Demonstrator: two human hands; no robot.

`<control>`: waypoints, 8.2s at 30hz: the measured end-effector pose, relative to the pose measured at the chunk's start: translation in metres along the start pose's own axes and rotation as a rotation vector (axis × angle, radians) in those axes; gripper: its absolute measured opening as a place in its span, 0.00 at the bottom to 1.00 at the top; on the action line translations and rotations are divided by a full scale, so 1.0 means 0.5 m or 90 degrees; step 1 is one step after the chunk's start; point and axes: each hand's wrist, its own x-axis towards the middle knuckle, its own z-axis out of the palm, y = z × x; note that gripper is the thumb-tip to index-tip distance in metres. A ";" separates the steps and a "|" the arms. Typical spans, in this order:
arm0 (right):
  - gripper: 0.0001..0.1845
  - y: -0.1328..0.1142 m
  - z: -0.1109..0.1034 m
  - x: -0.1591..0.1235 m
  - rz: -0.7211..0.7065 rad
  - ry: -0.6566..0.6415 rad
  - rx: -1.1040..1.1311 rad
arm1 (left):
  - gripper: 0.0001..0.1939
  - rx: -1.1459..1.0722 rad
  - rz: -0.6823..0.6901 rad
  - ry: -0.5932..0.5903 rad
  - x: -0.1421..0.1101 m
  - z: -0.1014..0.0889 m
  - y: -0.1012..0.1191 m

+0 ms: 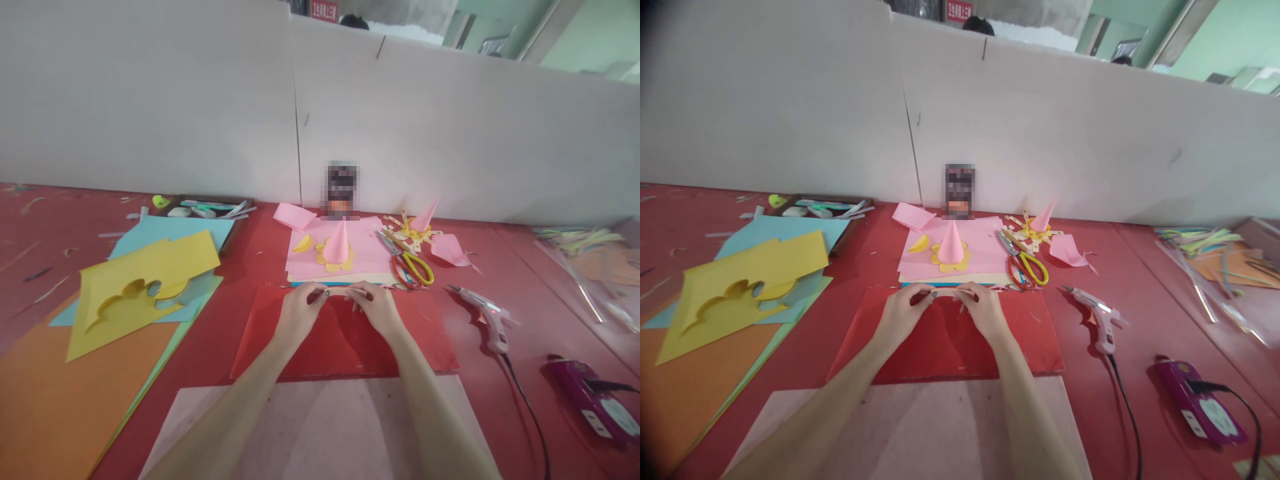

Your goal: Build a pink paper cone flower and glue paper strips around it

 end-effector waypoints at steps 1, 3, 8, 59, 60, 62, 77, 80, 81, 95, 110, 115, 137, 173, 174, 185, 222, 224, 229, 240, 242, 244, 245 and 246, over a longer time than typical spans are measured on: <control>0.12 -0.002 0.000 0.000 0.004 -0.006 0.018 | 0.06 -0.009 0.004 -0.004 -0.001 0.002 0.002; 0.13 -0.007 0.000 -0.001 0.013 -0.022 0.051 | 0.06 -0.054 0.002 -0.032 -0.004 0.005 0.008; 0.13 -0.014 0.000 -0.002 0.043 -0.062 0.106 | 0.10 -0.240 -0.070 -0.134 -0.005 0.011 0.019; 0.12 -0.025 -0.014 -0.004 0.046 -0.060 0.280 | 0.15 -0.436 -0.083 -0.349 -0.011 -0.004 0.027; 0.12 -0.025 -0.014 -0.004 0.043 -0.061 0.284 | 0.16 -0.454 -0.079 -0.366 -0.011 -0.005 0.027; 0.11 -0.025 -0.014 -0.004 0.039 -0.071 0.284 | 0.16 -0.465 -0.074 -0.385 -0.011 -0.006 0.029; 0.09 -0.017 -0.014 -0.003 0.030 -0.091 0.212 | 0.14 -0.319 -0.122 -0.375 -0.014 -0.002 0.028; 0.09 -0.016 -0.013 -0.004 0.022 -0.087 0.199 | 0.16 -0.326 -0.117 -0.365 -0.015 0.003 0.024; 0.09 -0.016 -0.013 -0.004 0.021 -0.086 0.194 | 0.16 -0.325 -0.120 -0.359 -0.016 0.005 0.023; 0.10 -0.026 -0.019 -0.007 0.008 -0.074 0.142 | 0.14 -0.303 -0.174 -0.350 -0.012 0.012 0.020; 0.12 -0.019 -0.014 -0.007 0.007 -0.079 0.159 | 0.15 -0.284 -0.167 -0.276 -0.017 0.032 0.019; 0.12 -0.018 -0.013 -0.006 0.011 -0.069 0.159 | 0.15 -0.228 -0.106 -0.244 -0.021 0.031 0.019; 0.19 0.017 -0.130 0.018 0.167 0.381 -0.607 | 0.12 -0.300 -0.142 -0.215 -0.010 0.035 0.004; 0.22 -0.058 0.072 -0.047 0.094 0.177 0.350 | 0.14 -0.273 -0.008 -0.103 0.093 -0.078 0.146; 0.22 -0.060 0.074 -0.049 0.088 0.165 0.337 | 0.13 -0.263 0.004 -0.092 0.098 -0.085 0.162; 0.20 -0.100 0.078 -0.073 0.072 0.118 0.196 | 0.12 -0.163 0.045 -0.037 0.108 -0.127 0.193; 0.24 -0.126 0.060 -0.083 0.169 0.055 0.273 | 0.16 -0.124 0.028 -0.183 0.100 -0.096 0.196; 0.24 -0.134 0.058 -0.085 0.186 0.044 0.286 | 0.17 -0.125 0.030 -0.184 0.101 -0.095 0.195; 0.24 -0.129 0.060 -0.083 0.183 0.045 0.267 | 0.16 -0.112 0.036 -0.183 0.101 -0.096 0.194; 0.26 -0.122 0.069 -0.087 0.208 0.065 0.211 | 0.15 -0.100 0.021 -0.219 0.099 -0.094 0.206; 0.26 -0.126 0.067 -0.090 0.215 0.058 0.221 | 0.15 -0.102 0.023 -0.219 0.100 -0.093 0.206; 0.26 -0.128 0.065 -0.091 0.216 0.056 0.232 | 0.15 -0.109 0.027 -0.217 0.101 -0.091 0.202; 0.26 -0.128 0.065 -0.091 0.218 0.056 0.239 | 0.15 -0.114 0.028 -0.215 0.101 -0.090 0.200; 0.26 -0.128 0.064 -0.091 0.220 0.055 0.245 | 0.15 -0.119 0.029 -0.212 0.101 -0.089 0.197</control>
